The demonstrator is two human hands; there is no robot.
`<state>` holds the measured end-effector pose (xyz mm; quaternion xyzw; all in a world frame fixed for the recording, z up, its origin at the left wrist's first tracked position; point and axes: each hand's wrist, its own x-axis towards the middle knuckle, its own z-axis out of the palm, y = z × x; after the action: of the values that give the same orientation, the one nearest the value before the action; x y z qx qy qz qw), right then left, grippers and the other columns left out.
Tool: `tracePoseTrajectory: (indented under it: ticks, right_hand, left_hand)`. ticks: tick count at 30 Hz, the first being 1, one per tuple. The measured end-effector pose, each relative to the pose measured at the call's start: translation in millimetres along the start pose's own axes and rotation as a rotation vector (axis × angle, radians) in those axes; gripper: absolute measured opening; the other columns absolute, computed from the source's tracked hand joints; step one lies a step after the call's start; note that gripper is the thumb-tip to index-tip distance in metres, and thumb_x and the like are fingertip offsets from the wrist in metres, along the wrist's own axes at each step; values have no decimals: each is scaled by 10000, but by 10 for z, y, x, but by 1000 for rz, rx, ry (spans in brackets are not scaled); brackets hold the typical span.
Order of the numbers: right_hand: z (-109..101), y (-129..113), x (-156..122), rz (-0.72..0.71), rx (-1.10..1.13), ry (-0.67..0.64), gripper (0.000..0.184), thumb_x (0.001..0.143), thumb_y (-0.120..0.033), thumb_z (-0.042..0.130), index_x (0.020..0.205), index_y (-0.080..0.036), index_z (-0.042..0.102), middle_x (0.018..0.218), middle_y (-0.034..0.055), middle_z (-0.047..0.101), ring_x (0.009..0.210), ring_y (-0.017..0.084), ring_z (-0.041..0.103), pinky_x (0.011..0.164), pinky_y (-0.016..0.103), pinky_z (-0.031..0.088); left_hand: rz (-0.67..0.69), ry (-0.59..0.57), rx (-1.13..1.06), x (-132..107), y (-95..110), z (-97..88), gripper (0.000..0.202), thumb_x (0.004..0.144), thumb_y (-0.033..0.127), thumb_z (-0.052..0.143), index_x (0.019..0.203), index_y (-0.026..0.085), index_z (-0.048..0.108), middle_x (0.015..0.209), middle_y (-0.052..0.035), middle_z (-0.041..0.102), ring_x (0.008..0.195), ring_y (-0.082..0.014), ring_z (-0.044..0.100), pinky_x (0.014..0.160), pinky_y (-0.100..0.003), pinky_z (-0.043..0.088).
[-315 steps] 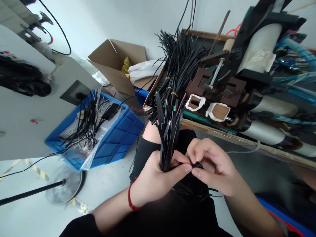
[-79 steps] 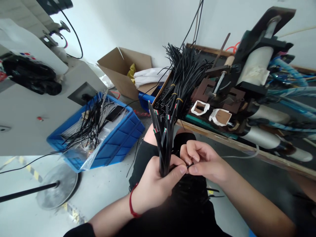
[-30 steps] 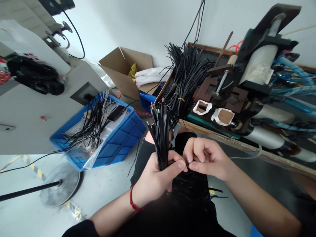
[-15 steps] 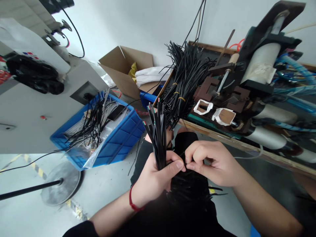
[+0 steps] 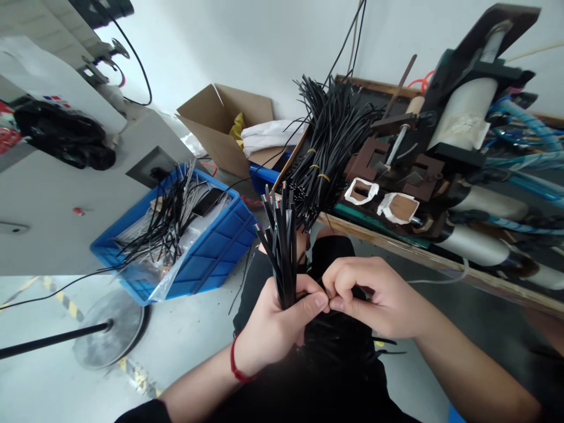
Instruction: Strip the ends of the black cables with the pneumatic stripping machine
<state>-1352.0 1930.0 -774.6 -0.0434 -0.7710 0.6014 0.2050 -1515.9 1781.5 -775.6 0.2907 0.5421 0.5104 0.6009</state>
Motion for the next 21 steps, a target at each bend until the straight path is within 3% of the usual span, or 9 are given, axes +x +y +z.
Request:
tracePoseTrajectory:
  ticks: [12, 21]
  right_hand:
    - [55, -1, 17, -55, 56, 4, 237, 981, -75, 647, 833, -216, 528, 892, -8, 644, 782, 112, 591, 715, 259, 486]
    - [84, 35, 17, -134, 61, 61, 225, 946, -58, 646, 855, -219, 517, 897, -3, 610, 771, 119, 590, 699, 275, 493]
  left_hand:
    - [17, 14, -26, -1, -27, 3, 468, 929, 601, 771, 840, 142, 744, 616, 32, 577, 384, -33, 464, 358, -131, 329]
    - [54, -11, -107, 29, -65, 17, 434, 941, 575, 777, 842, 155, 730, 571, 77, 487, 368, -15, 377, 360, -123, 367]
